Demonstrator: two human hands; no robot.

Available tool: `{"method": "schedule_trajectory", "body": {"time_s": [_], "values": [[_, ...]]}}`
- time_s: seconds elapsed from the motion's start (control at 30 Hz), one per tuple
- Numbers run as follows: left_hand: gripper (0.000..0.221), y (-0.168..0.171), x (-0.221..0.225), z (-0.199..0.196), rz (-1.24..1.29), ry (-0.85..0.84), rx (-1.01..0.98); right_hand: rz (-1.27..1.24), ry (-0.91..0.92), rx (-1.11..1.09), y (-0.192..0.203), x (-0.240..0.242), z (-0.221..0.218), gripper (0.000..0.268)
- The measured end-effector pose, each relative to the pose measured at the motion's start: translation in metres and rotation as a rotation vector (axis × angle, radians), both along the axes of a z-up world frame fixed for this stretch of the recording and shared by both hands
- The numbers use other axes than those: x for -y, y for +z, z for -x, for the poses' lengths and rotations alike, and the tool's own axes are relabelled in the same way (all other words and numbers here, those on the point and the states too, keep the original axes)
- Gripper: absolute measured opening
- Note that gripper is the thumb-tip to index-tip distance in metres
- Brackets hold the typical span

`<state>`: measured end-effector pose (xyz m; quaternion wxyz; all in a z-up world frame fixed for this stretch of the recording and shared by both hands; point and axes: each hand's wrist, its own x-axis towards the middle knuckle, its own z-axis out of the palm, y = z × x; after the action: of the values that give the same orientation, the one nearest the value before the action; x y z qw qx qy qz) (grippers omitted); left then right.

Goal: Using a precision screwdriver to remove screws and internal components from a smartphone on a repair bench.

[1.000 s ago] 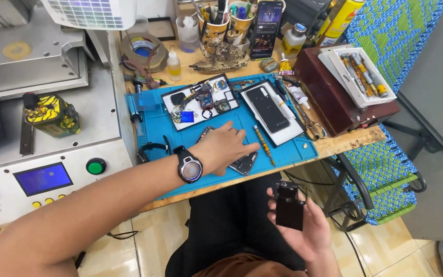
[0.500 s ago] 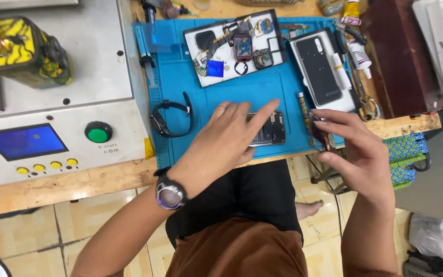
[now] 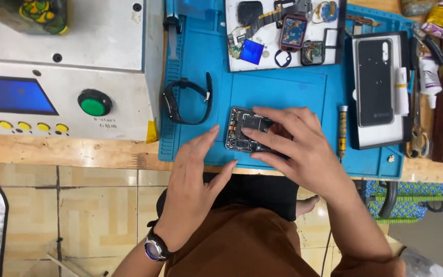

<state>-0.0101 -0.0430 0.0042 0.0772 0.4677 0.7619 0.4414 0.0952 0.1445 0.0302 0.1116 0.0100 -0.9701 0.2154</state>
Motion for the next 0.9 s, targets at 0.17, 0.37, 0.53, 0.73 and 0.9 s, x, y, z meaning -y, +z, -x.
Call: {"method": "schedule_trajectory", "body": {"time_s": [0.17, 0.37, 0.53, 0.73, 0.9], "values": [[0.051, 0.002, -0.008, 0.006, 0.023, -0.004, 0.004, -0.086, 0.016, 0.001, -0.005, -0.003, 0.007, 0.037], [0.046, 0.010, -0.011, 0.019, 0.043, -0.140, -0.159, -0.120, 0.063, -0.028, -0.004, -0.006, 0.010, 0.037], [0.033, 0.010, -0.013, 0.028, -0.014, -0.247, -0.233, -0.097, 0.053, -0.018, 0.000, -0.006, 0.010, 0.033], [0.025, 0.009, -0.011, 0.034, -0.002, -0.271, -0.399, -0.060, 0.082, -0.001, 0.003, -0.006, 0.015, 0.030], [0.021, 0.007, -0.009, 0.040, 0.047, -0.255, -0.502, -0.073, 0.088, 0.048, 0.011, -0.003, 0.022, 0.028]]}}
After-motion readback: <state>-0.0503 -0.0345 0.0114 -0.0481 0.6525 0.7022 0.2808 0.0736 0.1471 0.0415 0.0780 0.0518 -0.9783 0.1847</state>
